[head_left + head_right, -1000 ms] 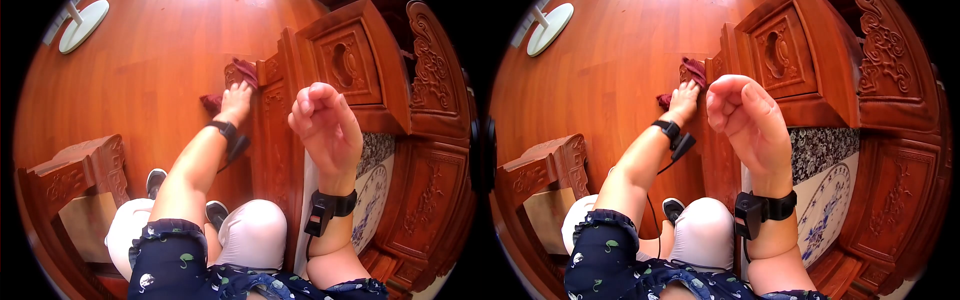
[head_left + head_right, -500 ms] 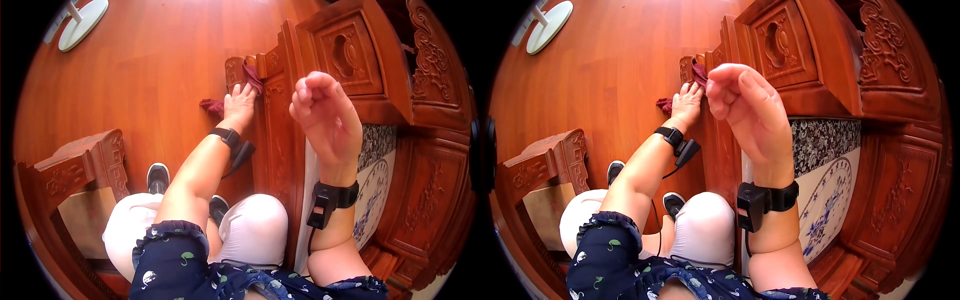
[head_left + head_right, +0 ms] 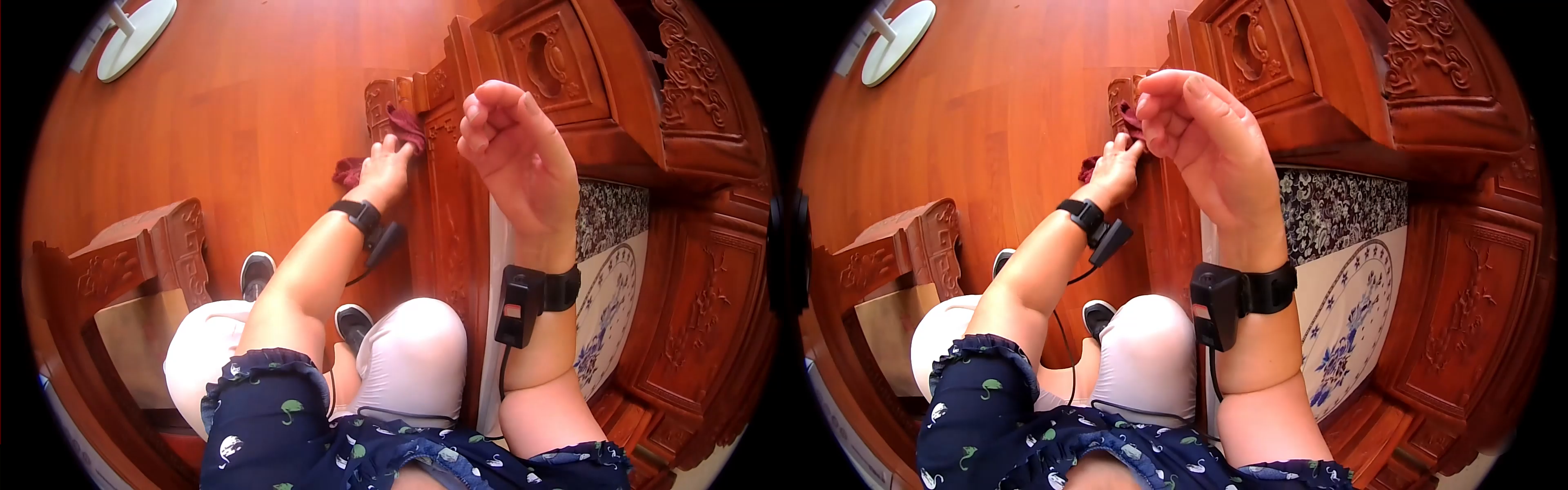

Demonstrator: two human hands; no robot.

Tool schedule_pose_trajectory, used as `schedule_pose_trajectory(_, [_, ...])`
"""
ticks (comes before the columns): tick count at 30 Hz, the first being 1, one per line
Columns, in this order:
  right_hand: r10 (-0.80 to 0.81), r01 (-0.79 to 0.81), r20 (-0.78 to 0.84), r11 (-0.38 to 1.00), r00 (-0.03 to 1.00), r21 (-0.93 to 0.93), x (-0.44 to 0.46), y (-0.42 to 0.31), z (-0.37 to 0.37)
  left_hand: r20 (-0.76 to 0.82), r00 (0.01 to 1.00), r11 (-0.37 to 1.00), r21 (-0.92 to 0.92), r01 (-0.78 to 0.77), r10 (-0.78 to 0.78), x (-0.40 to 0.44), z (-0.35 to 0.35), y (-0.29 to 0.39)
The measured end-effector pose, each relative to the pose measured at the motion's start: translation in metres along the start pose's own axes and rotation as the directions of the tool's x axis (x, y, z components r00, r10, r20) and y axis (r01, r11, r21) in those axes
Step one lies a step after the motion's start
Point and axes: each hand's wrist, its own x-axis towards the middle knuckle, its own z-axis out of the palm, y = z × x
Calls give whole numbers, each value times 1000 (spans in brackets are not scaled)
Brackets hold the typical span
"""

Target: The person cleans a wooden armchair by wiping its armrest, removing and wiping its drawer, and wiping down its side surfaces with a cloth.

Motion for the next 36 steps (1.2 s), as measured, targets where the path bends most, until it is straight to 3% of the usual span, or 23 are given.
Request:
schedule_pose_trajectory(3, [-14,14,9,1000,1000,-14,0,1,-1,51,988,978,140,-152,147,-25,7,-7])
schedule_pose_trajectory(5, [-9,9,0,1000,1000,1,0,0,-3,30,937,917,198,-346,347,-38,8,-17])
schedule_pose_trajectory(10, [-9,9,-4,1000,1000,-12,-1,-1,-4,162,895,783,437,-443,416,-17,-4,-31])
schedule_pose_trajectory(13, [-14,14,-14,1000,1000,-18,0,-1,-4,-28,977,916,354,-188,211,13,-10,-36])
schedule_pose_trajectory(15, [-8,8,-30,1000,1000,-13,-1,0,-5,-45,981,924,348,-160,187,30,-16,-35])
schedule_pose_trajectory(17, [-16,16,1,1000,1000,-16,0,-1,-4,-75,996,964,266,-24,46,43,-22,-27])
schedule_pose_trajectory(20, [-9,9,26,1000,1000,-17,1,-1,-5,-133,984,974,207,-93,122,43,-7,-32])
schedule_pose_trajectory(26, [-46,48,67,999,997,-21,4,1,-8,-39,952,947,121,-297,304,-4,10,-26])
schedule_pose_trajectory(27, [-46,48,70,999,996,-21,4,0,-7,35,941,932,131,-338,337,-11,9,-27])
schedule_pose_trajectory(29, [-29,29,48,1000,998,-1,4,0,-5,158,891,878,166,-449,426,-31,3,-26])
schedule_pose_trajectory(33, [-25,25,57,1000,998,-12,4,-1,-7,254,764,732,223,-643,594,-60,13,-29])
schedule_pose_trajectory(34, [-22,23,58,1000,998,-14,4,-1,-7,304,699,671,209,-711,647,-66,15,-31])
schedule_pose_trajectory(36, [-22,23,50,1000,999,-11,3,0,-7,332,661,663,125,-738,673,-83,21,-28])
